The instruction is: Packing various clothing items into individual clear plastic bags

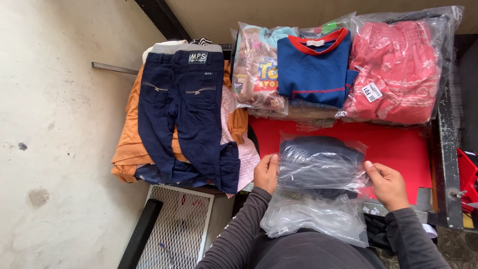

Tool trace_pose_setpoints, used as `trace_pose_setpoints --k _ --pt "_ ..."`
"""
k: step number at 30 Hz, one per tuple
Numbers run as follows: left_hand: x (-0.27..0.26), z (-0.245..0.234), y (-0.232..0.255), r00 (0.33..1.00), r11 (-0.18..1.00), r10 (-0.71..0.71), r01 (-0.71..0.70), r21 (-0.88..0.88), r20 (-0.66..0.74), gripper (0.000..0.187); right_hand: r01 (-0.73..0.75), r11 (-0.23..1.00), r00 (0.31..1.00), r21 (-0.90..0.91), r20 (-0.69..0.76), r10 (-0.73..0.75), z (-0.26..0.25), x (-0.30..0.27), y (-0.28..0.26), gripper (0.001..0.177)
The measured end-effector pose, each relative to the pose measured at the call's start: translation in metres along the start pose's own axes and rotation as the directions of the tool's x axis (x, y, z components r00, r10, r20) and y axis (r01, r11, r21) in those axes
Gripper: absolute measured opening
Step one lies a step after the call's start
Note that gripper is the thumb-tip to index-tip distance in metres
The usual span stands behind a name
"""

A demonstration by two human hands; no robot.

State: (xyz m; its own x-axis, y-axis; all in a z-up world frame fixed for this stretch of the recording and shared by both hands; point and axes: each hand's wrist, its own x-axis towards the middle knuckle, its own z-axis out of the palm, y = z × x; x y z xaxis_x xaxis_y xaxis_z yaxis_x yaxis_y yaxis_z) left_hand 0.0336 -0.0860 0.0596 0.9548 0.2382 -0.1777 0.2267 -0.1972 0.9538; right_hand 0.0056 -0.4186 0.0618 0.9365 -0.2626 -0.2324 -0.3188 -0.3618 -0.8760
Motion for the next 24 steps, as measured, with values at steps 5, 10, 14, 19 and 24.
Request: trace_pose_setpoints --k 5,10,14,19,24 --pt "0.026 0.017 -0.044 1.0 0.985 -0.022 0.025 0.169 -0.021 0.029 -0.18 0.964 0.982 -0.193 -0.092 0.165 0.027 0.018 0.045 0.044" --pt "0.034 0.013 -0.027 0.955 0.806 -0.295 0.227 0.546 0.038 0.044 -0.254 0.946 0.963 -0.201 -0.146 0.228 0.045 0.032 0.09 0.053" --pt "0.013 0.017 0.015 0.835 0.688 0.549 -0.465 0.558 0.019 0.055 -0.235 0.932 0.959 -0.277 -0.219 0.177 0.04 0.007 0.033 0.06" --pt "0.017 0.039 0.0 0.713 0.516 0.523 -0.701 0.493 0.467 0.073 -0.064 0.908 0.95 -0.414 -0.305 -0.072 0.05 0.008 0.041 0.063" --pt "0.03 0.048 -0.003 0.795 0.512 0.164 -0.574 0.639 0.583 0.075 0.352 0.522 0.633 -0.777 -0.213 -0.744 0.042 -0.007 -0.048 0.034"
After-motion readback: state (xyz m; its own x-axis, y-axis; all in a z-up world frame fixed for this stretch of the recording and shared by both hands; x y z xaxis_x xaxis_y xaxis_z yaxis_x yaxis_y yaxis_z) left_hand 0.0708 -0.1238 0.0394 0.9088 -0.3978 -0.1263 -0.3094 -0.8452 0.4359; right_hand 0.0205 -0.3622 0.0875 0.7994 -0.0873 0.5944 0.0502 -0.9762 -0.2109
